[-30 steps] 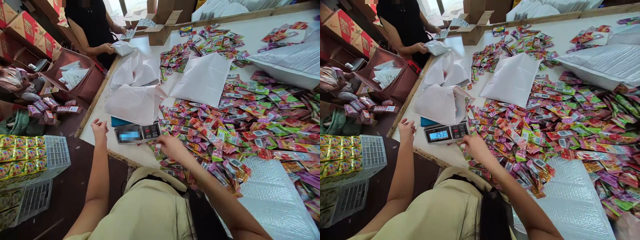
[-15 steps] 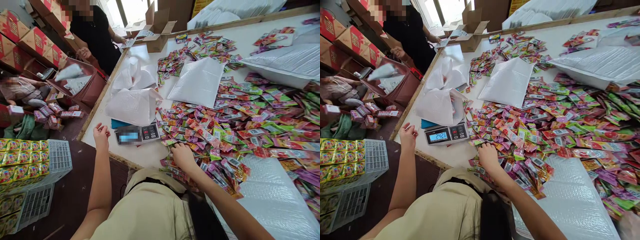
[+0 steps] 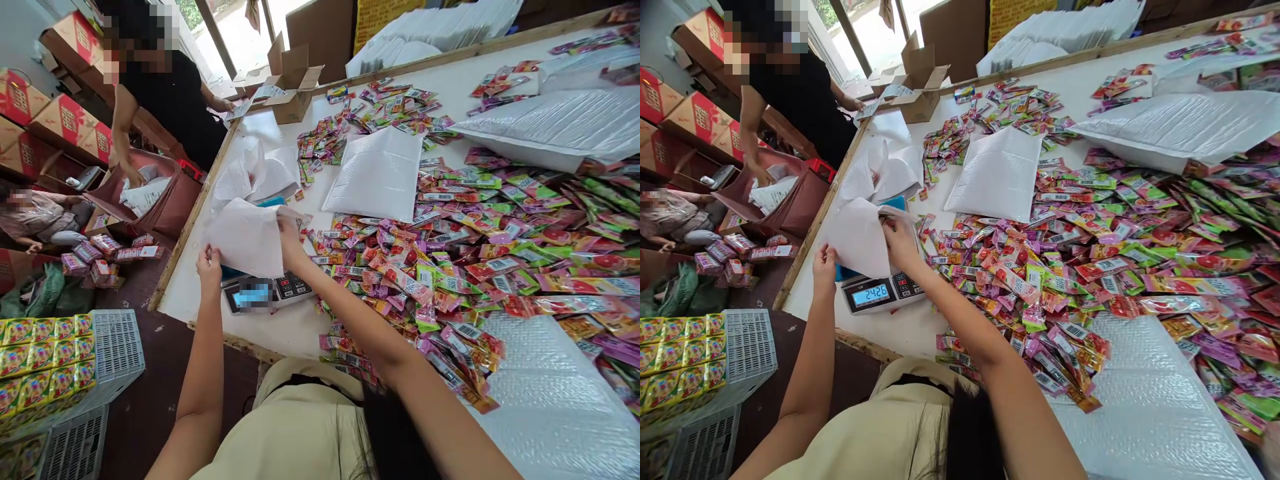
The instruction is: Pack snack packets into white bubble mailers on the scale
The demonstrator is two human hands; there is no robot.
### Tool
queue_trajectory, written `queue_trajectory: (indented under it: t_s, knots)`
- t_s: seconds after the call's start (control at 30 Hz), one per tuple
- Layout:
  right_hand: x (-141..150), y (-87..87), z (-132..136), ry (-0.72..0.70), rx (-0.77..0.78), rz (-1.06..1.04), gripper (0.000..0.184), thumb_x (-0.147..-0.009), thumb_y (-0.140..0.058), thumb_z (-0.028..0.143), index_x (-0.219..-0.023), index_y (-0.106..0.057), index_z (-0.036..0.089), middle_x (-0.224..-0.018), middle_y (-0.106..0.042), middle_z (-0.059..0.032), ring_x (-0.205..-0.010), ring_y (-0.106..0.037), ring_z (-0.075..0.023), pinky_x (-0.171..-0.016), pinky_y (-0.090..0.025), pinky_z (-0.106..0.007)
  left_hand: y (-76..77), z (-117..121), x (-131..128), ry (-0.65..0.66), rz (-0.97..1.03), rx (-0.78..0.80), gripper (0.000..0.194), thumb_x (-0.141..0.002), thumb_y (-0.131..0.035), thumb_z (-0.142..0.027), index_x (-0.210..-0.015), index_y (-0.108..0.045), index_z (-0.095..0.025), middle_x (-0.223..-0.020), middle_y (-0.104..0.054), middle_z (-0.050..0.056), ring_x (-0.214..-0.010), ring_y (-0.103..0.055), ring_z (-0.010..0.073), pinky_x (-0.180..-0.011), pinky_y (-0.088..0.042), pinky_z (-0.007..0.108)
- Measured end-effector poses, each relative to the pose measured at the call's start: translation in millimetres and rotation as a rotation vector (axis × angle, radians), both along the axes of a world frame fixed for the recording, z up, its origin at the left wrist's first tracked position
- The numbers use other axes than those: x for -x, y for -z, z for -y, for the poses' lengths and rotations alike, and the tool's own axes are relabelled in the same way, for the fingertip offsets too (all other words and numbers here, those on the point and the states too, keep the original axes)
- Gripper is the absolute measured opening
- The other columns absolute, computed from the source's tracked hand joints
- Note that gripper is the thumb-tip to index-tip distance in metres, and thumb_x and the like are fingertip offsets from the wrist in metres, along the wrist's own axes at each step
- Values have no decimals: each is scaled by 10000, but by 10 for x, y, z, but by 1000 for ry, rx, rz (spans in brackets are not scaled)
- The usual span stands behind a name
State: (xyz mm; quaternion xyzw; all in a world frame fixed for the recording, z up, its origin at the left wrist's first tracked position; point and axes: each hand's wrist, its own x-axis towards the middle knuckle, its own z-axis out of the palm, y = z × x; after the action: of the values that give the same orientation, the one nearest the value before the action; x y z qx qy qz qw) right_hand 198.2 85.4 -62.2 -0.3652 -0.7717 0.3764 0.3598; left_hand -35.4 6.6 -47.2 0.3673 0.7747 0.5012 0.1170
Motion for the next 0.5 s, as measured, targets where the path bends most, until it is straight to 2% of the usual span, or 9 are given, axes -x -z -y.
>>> queue_trajectory:
  t_s: [0.07, 0.13, 0.27, 0.37, 0.5]
  knots:
    - [80, 75, -21, 42, 55, -2, 321, -826, -483, 113, -1071, -686, 150, -1242, -588, -151, -1137, -567, -257, -983, -480, -384, 10, -81, 59, 9, -23, 17, 411, -838, -728, -473, -1145, -659, -208, -1195, -653, 132, -1222, -593, 253, -1065, -464, 387]
    - [54, 84, 3, 61, 63, -40, 240, -806, -477, 100, -913, -685, 152, -1169, -611, -139, -1108, -564, -245, -982, -464, -368, 20, -129, 118, 7, -44, 30, 383, -844, -720, -458, -1125, -670, -202, -1195, -664, 136, -1243, -588, 261, -1095, -445, 403]
    - [-236, -7, 175, 101, 53, -145, 212, -786, -457, 91, -829, -646, 175, -1081, -634, -114, -1004, -580, -215, -919, -469, -345, 53, -137, 204, -12, -49, 40, 368, -853, -709, -461, -1115, -670, -205, -1214, -670, 130, -1272, -582, 261, -1134, -416, 413]
    - [-673, -63, 416, 126, 103, -228, 144, -742, -507, 103, -768, -620, 189, -958, -648, -82, -934, -602, -199, -867, -475, -329, 73, -76, 229, -40, -40, 48, 397, -880, -678, -467, -1168, -642, -196, -1277, -646, 147, -1288, -576, 255, -1154, -395, 417]
    - [-1511, -81, 809, 216, 203, -313, 10, -772, -617, 205, -763, -619, 208, -894, -668, -42, -917, -628, -193, -867, -489, -352, 56, 71, 220, -105, -10, 1, 452, -895, -668, -442, -1244, -576, -170, -1339, -605, 183, -1297, -568, 259, -1166, -376, 425]
